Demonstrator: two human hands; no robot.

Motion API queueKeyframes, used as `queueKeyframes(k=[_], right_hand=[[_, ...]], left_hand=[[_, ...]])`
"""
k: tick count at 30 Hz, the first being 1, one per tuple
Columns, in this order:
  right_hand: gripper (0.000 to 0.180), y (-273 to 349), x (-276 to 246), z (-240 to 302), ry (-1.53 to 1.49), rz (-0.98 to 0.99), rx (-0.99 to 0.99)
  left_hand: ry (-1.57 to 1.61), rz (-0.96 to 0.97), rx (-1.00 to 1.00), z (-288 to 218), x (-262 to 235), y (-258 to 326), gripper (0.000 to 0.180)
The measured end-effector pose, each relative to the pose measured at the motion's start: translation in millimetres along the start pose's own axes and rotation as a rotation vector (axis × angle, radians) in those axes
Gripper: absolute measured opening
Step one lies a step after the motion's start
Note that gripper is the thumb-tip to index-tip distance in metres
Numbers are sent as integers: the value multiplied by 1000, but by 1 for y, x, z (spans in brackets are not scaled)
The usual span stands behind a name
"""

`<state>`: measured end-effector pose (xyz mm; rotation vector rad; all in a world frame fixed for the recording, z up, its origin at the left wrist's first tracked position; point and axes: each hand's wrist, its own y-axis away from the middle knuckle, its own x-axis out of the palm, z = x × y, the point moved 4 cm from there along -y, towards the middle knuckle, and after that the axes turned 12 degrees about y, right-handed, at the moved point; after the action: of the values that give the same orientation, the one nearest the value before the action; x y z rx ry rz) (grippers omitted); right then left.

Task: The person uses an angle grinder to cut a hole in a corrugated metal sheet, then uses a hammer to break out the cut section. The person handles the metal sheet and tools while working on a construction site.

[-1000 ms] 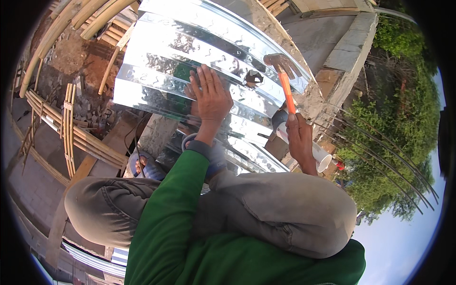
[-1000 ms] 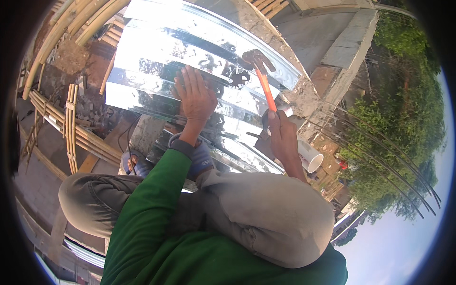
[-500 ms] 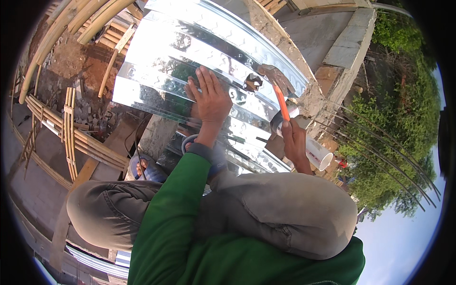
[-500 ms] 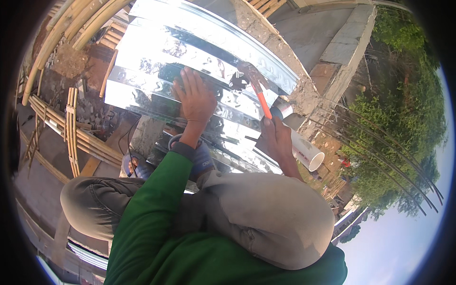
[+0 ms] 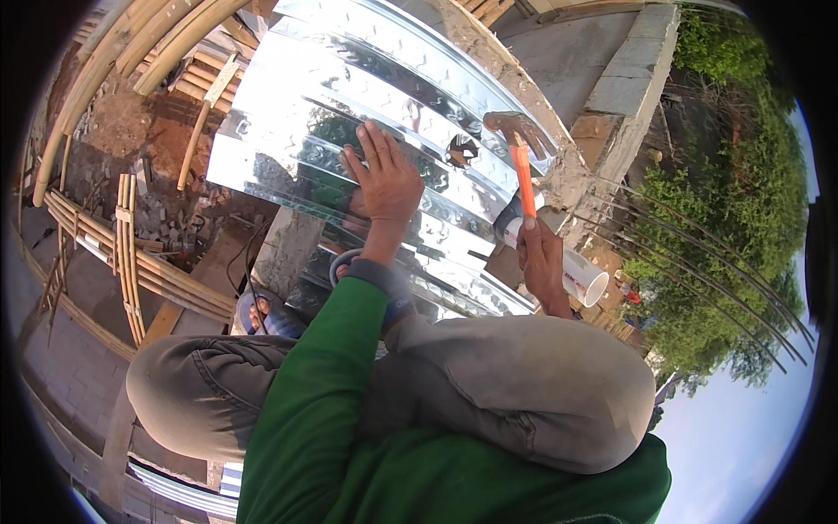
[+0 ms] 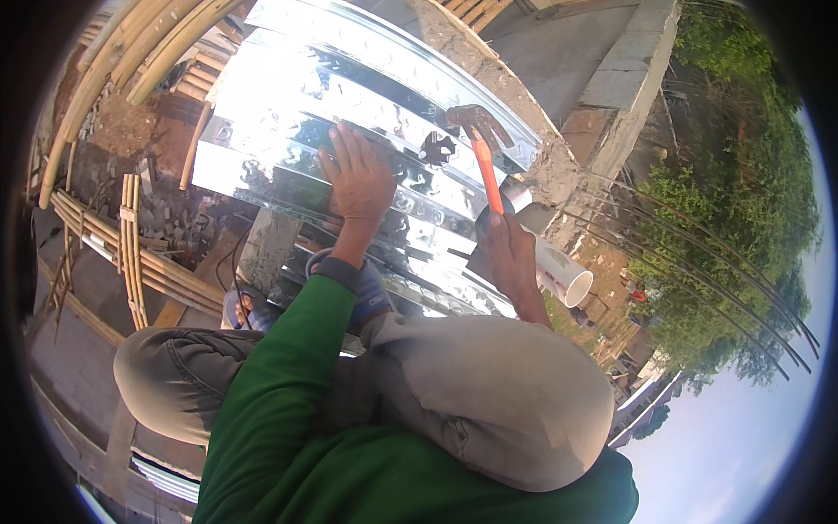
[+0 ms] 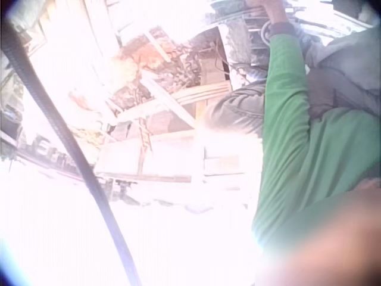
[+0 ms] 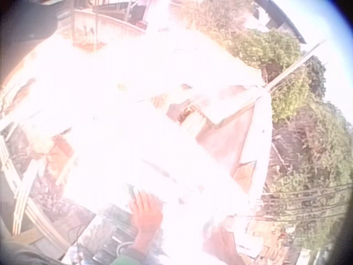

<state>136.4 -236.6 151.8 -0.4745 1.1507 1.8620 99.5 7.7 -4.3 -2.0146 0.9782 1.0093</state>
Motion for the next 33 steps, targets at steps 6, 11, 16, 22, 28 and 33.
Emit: queueKeyframes(k=[6,11,16,22,28,33], right_hand=[[53,8,31,-16,-385,-225,-290],[50,6,72,-52,-153,42,378],[51,30,39,-33,-648,-60,345],[55,29,109,-34,-959,-228,230],[66,18,128,-44,-453,-115,332],[55,36,93,-28,-875,-429,100]], left_hand=[[4,11,4,-2,5,2,59],[62,20,36,-4,8,-8,58],[-72,133,20,-7,11,-6,61],[-161,210,33,-8,14,-3,66],[-92,186,85,-21,17,-12,63],[-97,147,150,-19,20,-7,63]])
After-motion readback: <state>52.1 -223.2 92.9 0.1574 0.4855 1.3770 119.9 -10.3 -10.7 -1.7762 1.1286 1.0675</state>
